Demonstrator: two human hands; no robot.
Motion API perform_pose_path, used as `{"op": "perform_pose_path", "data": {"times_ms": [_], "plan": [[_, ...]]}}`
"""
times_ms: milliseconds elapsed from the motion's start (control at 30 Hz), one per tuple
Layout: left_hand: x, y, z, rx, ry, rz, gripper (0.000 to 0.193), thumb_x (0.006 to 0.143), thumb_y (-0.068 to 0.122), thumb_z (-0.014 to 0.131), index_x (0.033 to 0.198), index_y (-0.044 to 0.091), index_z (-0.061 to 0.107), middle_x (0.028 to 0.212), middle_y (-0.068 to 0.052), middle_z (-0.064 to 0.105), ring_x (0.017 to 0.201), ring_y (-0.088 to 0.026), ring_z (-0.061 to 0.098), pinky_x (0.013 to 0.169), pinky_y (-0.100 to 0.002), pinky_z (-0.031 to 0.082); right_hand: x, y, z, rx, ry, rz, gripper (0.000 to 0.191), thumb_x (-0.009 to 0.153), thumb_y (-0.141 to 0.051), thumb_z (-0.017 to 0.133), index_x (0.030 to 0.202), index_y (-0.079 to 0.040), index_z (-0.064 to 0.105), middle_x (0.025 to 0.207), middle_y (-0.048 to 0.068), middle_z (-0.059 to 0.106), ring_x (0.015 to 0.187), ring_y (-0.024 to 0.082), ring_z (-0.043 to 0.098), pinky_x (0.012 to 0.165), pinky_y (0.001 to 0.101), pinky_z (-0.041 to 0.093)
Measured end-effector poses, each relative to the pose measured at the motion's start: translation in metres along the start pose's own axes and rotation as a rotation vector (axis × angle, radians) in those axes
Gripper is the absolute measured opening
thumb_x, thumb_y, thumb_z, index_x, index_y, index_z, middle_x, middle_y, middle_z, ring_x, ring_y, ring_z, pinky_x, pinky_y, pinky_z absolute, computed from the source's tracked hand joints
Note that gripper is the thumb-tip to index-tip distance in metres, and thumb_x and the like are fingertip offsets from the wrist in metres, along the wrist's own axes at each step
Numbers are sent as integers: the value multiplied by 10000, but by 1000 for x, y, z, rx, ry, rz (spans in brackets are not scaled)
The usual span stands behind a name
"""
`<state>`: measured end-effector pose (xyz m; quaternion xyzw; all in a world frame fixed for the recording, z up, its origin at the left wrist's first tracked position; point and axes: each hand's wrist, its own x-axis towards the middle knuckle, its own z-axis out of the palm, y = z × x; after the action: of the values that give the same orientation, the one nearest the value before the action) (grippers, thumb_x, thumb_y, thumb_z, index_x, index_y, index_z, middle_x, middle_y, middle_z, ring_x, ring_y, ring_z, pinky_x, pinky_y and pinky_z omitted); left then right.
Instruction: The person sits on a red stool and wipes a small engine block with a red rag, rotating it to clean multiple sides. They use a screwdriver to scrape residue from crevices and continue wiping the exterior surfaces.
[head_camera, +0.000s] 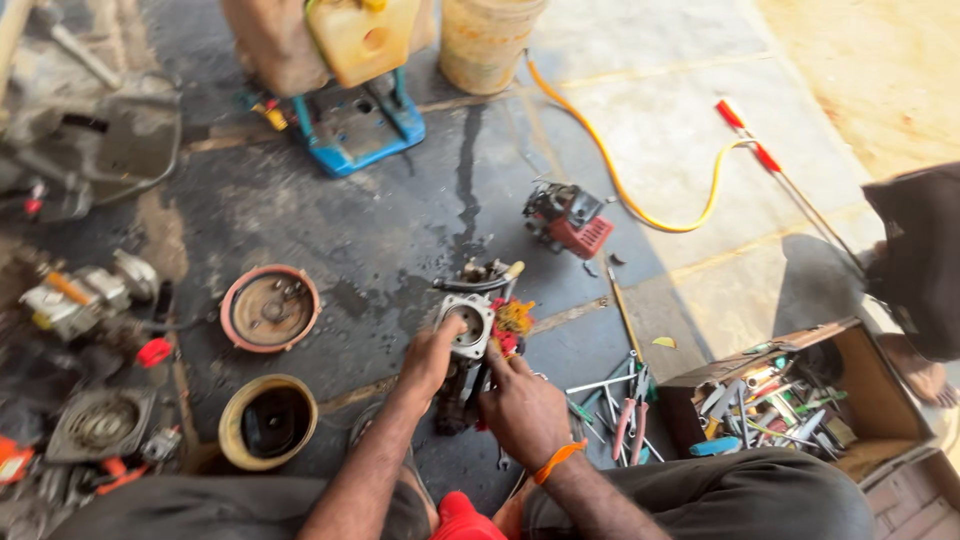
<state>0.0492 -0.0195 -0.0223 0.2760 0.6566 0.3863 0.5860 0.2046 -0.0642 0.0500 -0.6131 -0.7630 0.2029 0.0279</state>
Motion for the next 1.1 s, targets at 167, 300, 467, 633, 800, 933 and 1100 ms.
{"op": "perform_pose_path", "data": {"times_ms": [167,300,467,633,800,933,1100], "plan": [[5,-2,4,-20,-117,-105,544,844,476,555,1043,25,786,913,-66,746,819,-181,647,706,-359,489,21,2,-15,-166,-101,41,782,872,-220,602,1587,-108,306,1021,189,675,833,368,709,764,484,544],[6,0,11,-40,-117,-115,527,823,457,551,1087,59,775,944,-65,764,838,-180,679,729,-355,514,35,13,-17,-173,-168,76,786,928,-178,533,1642,-115,210,1000,207,675,850,358,710,776,488,537],[-1,9,15,4,17,-41,589,824,515,579,1057,19,795,983,-85,794,909,-190,696,797,-343,509,22,17,-10,-110,-148,-12,845,868,-248,615,1596,-85,219,1132,181,672,911,363,715,777,465,577],[-17,34,0,1,-5,-82,599,802,524,599,1031,-4,767,981,-121,780,904,-228,698,787,-364,522,33,3,-13,-227,-238,32,961,834,-323,687,1618,-177,151,1234,110,658,1013,318,719,823,427,593],[-38,58,-6,16,-27,-120,600,799,534,588,1041,16,772,992,-86,773,935,-217,697,821,-366,527,37,-3,-19,-251,-237,85,852,919,-335,625,1639,-237,181,1229,103,678,1021,333,723,847,437,589],[-49,72,-9,23,-54,-115,611,822,550,543,1037,23,764,1002,-97,752,954,-215,680,851,-389,498,42,23,-25,-97,-222,-48,417,893,-303,597,1305,-238,613,1134,50,742,981,287,740,848,419,585],[-52,80,-13,124,-39,-57,626,826,587,521,976,20,740,907,-72,710,906,-208,646,837,-393,466,93,81,-29,789,-229,295,344,966,-187,505,1118,-3,753,938,166,812,820,258,755,792,408,609]]}}
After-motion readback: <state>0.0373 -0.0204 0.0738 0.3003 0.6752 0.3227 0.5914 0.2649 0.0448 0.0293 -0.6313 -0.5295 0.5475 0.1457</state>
